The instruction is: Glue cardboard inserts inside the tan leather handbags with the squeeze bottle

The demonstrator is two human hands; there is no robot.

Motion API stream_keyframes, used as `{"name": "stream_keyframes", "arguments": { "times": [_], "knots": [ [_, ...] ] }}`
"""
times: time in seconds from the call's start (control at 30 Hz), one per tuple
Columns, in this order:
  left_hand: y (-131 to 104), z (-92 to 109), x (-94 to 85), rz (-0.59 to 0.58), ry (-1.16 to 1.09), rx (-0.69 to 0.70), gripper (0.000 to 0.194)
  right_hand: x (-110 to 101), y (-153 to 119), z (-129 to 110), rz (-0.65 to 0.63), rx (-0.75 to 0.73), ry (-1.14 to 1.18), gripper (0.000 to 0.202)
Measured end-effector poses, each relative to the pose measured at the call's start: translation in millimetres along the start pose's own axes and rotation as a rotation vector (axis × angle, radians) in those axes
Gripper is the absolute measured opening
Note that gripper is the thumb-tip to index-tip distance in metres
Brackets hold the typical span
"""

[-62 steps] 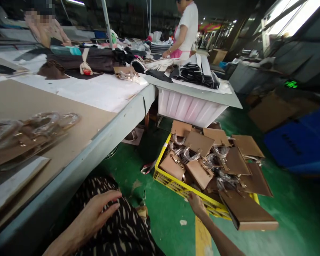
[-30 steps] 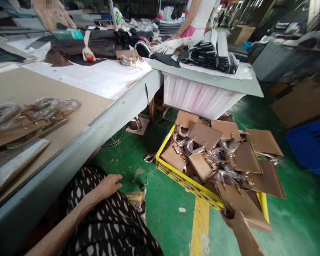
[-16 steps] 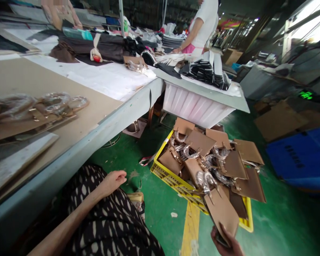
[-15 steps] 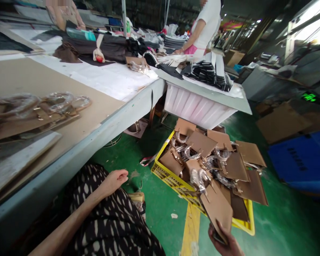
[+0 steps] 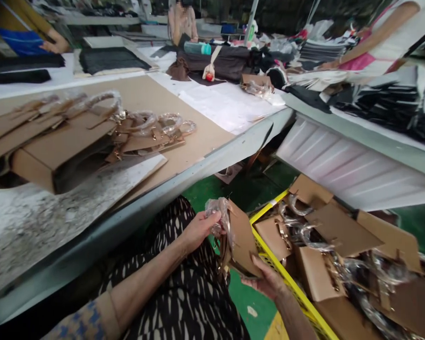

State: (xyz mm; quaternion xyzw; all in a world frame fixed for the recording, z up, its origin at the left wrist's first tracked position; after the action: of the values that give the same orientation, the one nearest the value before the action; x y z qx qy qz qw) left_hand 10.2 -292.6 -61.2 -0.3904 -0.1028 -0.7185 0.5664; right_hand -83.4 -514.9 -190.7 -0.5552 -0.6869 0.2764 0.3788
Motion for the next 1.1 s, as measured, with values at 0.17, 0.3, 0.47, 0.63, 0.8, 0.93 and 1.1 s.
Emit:
{"name": "stream_keyframes", "arguments": {
  "times": [0.17,0.3,0.47,0.63,0.8,0.93,1.1],
  "knots": [
    [5,-6,-5.3,0.070,0.145,0.015,0.044,21,-3,-47,0.179,-0.185,-0.321,0.046],
    [2,-13,-2.8,-0.010,0.284,0.022,0.043,57,-23,-107,0.209,-0.438,-0.445,0.050],
    [-4,-13,-5.9,0.017,0.372,0.046,0.051,129,-45,-156,-0.025,-0.536,-0.568,0.041],
    [-3,-10,-15.5,0.093,0.214,0.060,0.056,143,-34,-159,-0.068,-0.598,-0.431,0.020],
    [-5,5,-37.7,0.165,-0.147,0.068,0.056,30,-4,-175,0.112,-0.693,0.032,0.033],
    [-12,16,-53.0,0.219,-0.276,0.078,0.053,-45,12,-167,0.098,-0.607,0.210,0.036],
    [-17,25,-38.6,0.091,-0.414,0.014,0.049,-51,37,-137,0.027,-0.554,0.348,0.030]
  ]
}}
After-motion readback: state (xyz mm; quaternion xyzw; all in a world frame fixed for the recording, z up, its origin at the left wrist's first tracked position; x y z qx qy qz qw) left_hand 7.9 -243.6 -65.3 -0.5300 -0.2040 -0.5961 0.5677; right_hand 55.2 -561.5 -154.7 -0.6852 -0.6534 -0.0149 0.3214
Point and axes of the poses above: each hand's wrist, its own y-axis towards the middle knuckle, its own x-axis out of the palm, z = x × y, the point moved 7 cm from there along y, towards the middle knuckle, and after that the axes turned 8 degrees about -y, right-handed, at the moved point
